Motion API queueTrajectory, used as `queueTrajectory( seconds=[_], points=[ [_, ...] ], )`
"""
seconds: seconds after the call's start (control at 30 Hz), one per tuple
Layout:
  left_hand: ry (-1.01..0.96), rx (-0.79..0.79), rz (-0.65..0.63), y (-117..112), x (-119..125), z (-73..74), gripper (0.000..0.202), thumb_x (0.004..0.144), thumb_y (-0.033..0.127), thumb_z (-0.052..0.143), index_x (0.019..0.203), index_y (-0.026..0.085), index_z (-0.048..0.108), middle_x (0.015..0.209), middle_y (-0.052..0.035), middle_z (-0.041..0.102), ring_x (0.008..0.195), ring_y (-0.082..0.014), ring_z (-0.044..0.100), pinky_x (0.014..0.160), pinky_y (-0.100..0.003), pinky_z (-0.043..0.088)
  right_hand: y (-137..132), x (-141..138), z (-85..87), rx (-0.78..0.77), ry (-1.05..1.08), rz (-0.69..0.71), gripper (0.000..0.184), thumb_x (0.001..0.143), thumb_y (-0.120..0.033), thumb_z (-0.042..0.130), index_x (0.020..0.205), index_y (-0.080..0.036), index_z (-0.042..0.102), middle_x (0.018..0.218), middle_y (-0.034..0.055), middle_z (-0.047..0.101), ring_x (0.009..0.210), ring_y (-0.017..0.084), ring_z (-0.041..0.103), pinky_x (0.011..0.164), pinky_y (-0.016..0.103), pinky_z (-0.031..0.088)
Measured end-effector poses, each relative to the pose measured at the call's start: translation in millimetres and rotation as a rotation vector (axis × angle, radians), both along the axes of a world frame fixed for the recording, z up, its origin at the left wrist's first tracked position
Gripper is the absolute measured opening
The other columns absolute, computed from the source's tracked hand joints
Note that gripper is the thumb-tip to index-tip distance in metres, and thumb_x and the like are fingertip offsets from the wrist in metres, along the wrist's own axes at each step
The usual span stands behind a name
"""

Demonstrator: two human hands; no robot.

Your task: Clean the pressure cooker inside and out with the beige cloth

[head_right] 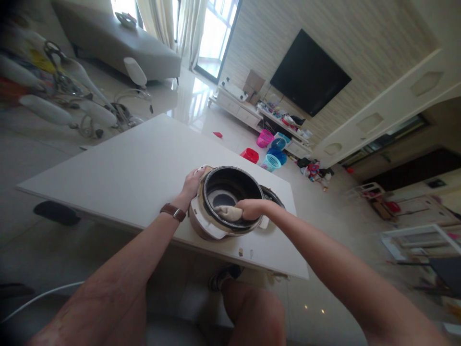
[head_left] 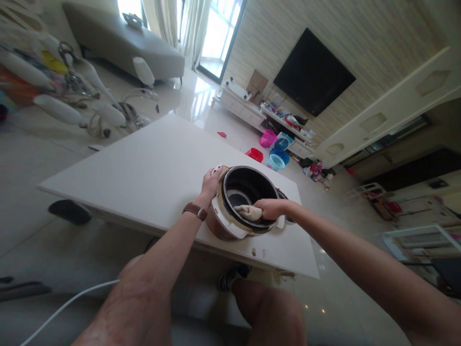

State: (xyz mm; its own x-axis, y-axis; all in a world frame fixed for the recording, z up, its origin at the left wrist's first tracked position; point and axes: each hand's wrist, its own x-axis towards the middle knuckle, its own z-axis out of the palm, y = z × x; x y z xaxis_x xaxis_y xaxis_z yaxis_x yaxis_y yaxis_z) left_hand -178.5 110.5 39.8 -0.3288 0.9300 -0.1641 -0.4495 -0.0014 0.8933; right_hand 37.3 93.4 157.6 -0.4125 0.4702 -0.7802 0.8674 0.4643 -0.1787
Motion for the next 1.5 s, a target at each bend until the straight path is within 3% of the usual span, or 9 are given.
queueTrajectory(
  seconds=[0.13,0.23,0.37,0.47,0.67,0.97,1.17,1.33,1.5],
  points=[
    [-0.022,-0.002,-0.011,1.2,0.7,-2.5,0.035,0.076,0.05,0.07,0.088,0.017,0.067,0.091,-0.0057,0.072,0.089,-0.0209,0.065,0.086,-0.033,0.05,18.3,11.2,27.5,-0.061,0.121,-0.268,0.031,0.058,-0.017,0.074,0.089,-0.016,0.076,0.088,0.0012,0.077,0.085,0.023,0.07,0.073,0.026,0.053],
    [-0.027,-0.011,-0.001,1.7,0.4,-3.4,0.034,0.076,0.048,0.07,0.09,0.017,0.068,0.093,-0.0059,0.073,0.091,-0.0209,0.065,0.087,-0.033,0.05,29.6,9.4,37.8,0.084,0.309,-0.469,0.038,0.058,-0.023,0.075,0.096,-0.018,0.075,0.093,0.0014,0.077,0.09,0.026,0.07,0.08,0.031,0.056],
    [-0.012,-0.007,0.008,2.6,-0.3,-5.4,0.034,0.075,0.048,0.072,0.089,0.017,0.069,0.092,-0.0059,0.073,0.09,-0.0214,0.065,0.087,-0.033,0.049,24.9,-13.7,16.0,0.318,0.58,-0.683,0.05,0.06,-0.019,0.07,0.11,-0.019,0.069,0.108,0.0035,0.075,0.104,0.028,0.068,0.095,0.039,0.056],
    [-0.021,0.021,-0.006,3.8,0.0,-7.6,0.036,0.076,0.049,0.071,0.09,0.016,0.07,0.091,-0.0061,0.073,0.087,-0.0211,0.064,0.084,-0.034,0.049,6.4,-37.9,-17.3,0.288,0.706,-0.763,0.061,0.058,-0.012,0.064,0.118,-0.019,0.065,0.112,0.0041,0.074,0.109,0.029,0.067,0.1,0.041,0.054],
    [-0.02,0.018,0.016,4.9,1.4,-8.7,0.033,0.076,0.047,0.071,0.089,0.017,0.07,0.091,-0.0064,0.073,0.086,-0.0202,0.064,0.083,-0.033,0.05,-26.2,-48.4,-44.3,-0.035,0.692,-0.608,0.051,0.064,-0.015,0.066,0.115,-0.021,0.069,0.105,0.0025,0.074,0.1,0.025,0.067,0.095,0.037,0.054],
    [0.057,-0.023,0.01,2.8,-2.0,-6.2,0.031,0.079,0.045,0.066,0.091,0.017,0.07,0.097,-0.0072,0.074,0.094,-0.0225,0.064,0.091,-0.035,0.048,-19.7,10.4,22.9,-0.169,0.417,-0.202,0.031,0.067,-0.018,0.064,0.096,-0.016,0.075,0.092,-0.001,0.073,0.089,0.02,0.065,0.087,0.029,0.052],
    [0.023,-0.028,0.017,2.3,-0.9,-4.6,0.032,0.079,0.045,0.068,0.093,0.017,0.069,0.1,-0.0083,0.074,0.097,-0.0229,0.065,0.092,-0.035,0.049,-5.7,20.9,54.0,0.188,0.457,-0.269,0.077,0.061,-0.01,0.057,0.137,-0.025,0.063,0.126,0.0007,0.073,0.117,0.028,0.065,0.103,0.036,0.05],
    [0.011,-0.003,0.014,2.1,-0.6,-6.4,0.035,0.078,0.05,0.071,0.089,0.018,0.069,0.093,-0.0066,0.074,0.095,-0.0225,0.064,0.089,-0.033,0.049,5.7,-4.7,17.7,0.535,0.586,-0.563,0.072,0.059,-0.013,0.057,0.131,-0.02,0.06,0.133,0.0085,0.068,0.127,0.033,0.06,0.114,0.047,0.045],
    [0.026,0.011,0.008,2.0,-0.7,-5.9,0.031,0.079,0.047,0.068,0.088,0.017,0.07,0.091,-0.0052,0.073,0.089,-0.0204,0.063,0.086,-0.032,0.048,11.5,-51.6,-42.2,0.295,0.724,-0.984,0.081,0.064,-0.012,0.055,0.143,-0.017,0.041,0.13,0.0117,0.067,0.113,0.028,0.068,0.096,0.04,0.058]
  ],
)
